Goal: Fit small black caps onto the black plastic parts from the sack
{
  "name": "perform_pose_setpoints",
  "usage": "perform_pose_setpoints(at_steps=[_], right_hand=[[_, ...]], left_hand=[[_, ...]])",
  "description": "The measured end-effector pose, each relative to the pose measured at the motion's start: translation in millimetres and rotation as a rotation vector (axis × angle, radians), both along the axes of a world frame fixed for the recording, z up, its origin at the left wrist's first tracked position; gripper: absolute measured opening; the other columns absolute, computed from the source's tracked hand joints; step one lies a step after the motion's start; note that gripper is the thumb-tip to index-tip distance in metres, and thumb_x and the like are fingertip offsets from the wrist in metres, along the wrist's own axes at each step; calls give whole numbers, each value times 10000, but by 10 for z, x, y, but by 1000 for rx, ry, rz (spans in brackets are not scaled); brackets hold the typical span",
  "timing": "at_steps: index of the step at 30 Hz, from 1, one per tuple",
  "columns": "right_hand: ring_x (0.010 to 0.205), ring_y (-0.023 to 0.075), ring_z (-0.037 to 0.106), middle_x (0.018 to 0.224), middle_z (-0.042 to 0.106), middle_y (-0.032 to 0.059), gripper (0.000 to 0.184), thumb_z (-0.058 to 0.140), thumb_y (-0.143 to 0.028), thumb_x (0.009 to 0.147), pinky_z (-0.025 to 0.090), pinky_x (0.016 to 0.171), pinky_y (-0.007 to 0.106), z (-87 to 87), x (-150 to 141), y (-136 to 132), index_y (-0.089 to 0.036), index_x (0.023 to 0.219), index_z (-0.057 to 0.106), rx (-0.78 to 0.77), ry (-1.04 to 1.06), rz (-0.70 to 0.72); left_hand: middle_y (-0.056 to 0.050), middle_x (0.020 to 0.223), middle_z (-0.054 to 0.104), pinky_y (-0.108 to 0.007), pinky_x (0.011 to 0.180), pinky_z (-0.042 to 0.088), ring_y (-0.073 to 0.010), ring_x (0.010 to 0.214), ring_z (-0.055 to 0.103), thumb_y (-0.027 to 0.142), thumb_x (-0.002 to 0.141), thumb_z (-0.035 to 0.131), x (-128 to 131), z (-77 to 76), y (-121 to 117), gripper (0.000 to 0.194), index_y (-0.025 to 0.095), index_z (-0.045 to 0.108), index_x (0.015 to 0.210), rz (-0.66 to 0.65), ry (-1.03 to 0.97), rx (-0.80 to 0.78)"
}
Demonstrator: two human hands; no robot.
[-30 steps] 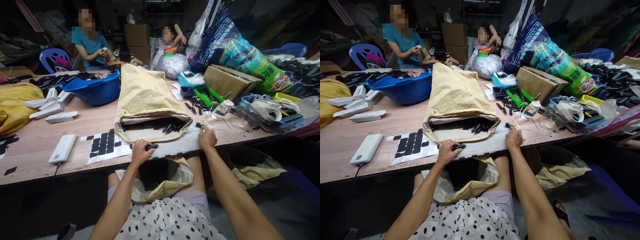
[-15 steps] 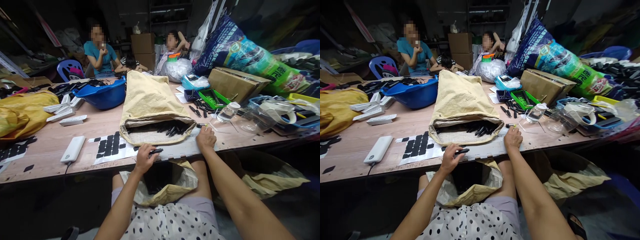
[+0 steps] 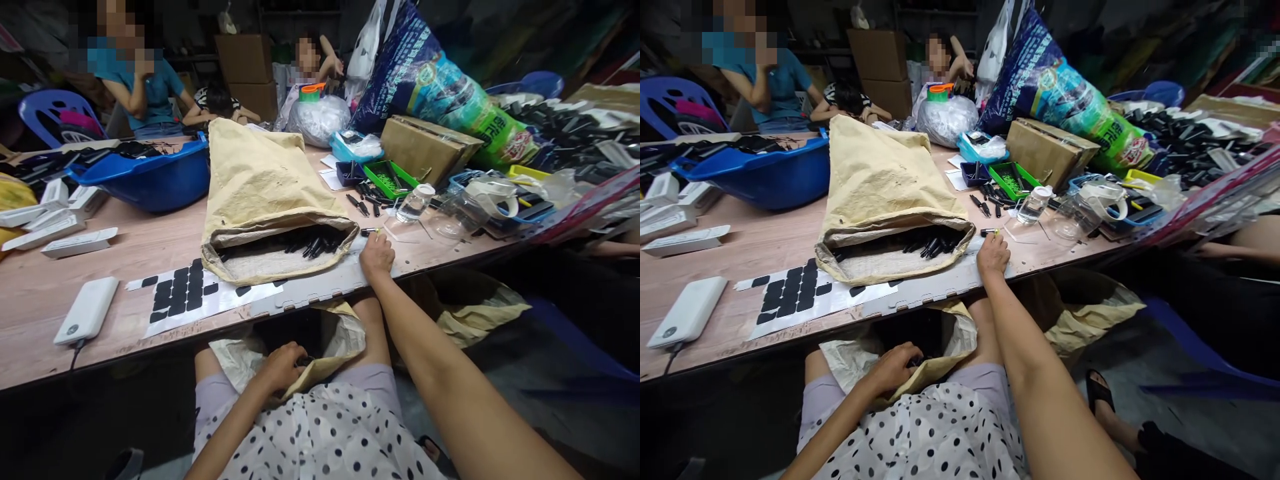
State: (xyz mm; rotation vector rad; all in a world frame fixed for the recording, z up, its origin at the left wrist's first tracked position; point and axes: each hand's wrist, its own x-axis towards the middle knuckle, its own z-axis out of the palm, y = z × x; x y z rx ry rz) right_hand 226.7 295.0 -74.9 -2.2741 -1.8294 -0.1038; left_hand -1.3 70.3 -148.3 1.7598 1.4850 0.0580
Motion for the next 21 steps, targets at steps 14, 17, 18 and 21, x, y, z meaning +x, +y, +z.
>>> perform_pose_setpoints(at_steps=[14,17,18,21], right_hand=[[1105,309,578,1247,556,235,455,225,-87,1010,462,836,405,121,-92,-80,-67,1276,594,-61,13,-16],[1091,310,580,1237,560,234,457,221,-92,1012,462,829,406,100,-92,-79,-67,1275,594,-53,16,-10],[1088,310,581,1233,561,235,457,219,-93,1012,461,827,404,89,-91,-77,-67,1271,596,-51,16,-10],[1071,307,584,1210,567,240,442,233,-87,1004,456,811,395,57,-86,-72,-69,1242,604,-28,7,-21]], left_hand=[[-77,1004,616,-308,766,458,-216,928,611,338,841,727,451,995,1795,216,179,684,981,621,10,571],[-91,1064,611,-329,802,458,-247,1013,601,320,859,719,475,954,1917,202,183,681,1002,619,77,483],[-90,1073,612,-334,813,458,-250,1028,597,301,871,705,470,940,1924,173,186,682,999,615,81,470],[-77,1052,623,-339,828,458,-244,1025,584,263,866,703,398,914,1848,107,200,688,951,602,50,529]])
